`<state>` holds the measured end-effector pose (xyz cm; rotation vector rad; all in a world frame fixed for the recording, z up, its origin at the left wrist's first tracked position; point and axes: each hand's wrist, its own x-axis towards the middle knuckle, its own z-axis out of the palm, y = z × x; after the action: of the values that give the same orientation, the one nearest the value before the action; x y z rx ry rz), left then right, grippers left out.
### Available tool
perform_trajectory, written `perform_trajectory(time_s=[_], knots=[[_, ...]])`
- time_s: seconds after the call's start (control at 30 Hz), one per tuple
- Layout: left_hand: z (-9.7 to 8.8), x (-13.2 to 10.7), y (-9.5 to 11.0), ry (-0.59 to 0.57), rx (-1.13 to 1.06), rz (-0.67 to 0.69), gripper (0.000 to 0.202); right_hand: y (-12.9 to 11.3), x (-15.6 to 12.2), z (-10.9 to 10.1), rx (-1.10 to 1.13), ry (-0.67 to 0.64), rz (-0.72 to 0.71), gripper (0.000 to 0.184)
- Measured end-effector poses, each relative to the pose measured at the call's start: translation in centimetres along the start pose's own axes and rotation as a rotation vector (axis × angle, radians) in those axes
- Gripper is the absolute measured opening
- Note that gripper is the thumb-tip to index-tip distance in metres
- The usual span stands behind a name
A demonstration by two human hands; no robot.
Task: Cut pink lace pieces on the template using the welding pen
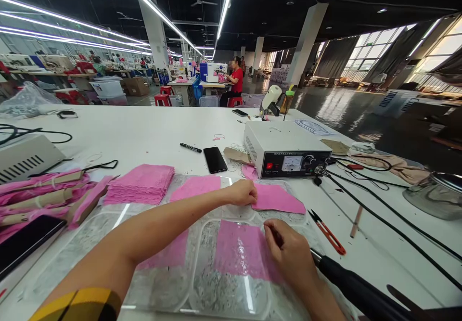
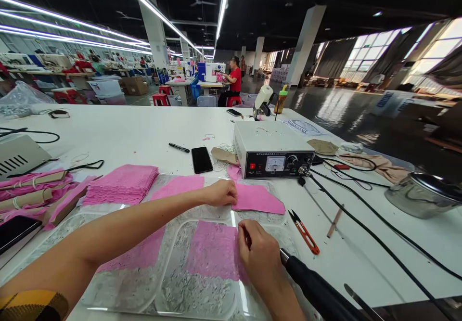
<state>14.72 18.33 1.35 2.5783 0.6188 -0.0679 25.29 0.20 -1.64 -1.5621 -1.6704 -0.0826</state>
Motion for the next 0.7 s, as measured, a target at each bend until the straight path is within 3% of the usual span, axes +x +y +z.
perform_trajectory(time_s=[0.43, 0.7], knots=[[0.2, -0.1, 0.3, -0.038, -0.055, -0.028, 0.032, 1.2, -0.4, 0.4, -0.019, -0.08, 0.064, 0.019], [-1.9, -0.1, 0.4, -0.124, -0.127, -0.047, 0.032, 0.8, 0.0, 0.8, -0.052, 0.087, 0.06, 0.022]])
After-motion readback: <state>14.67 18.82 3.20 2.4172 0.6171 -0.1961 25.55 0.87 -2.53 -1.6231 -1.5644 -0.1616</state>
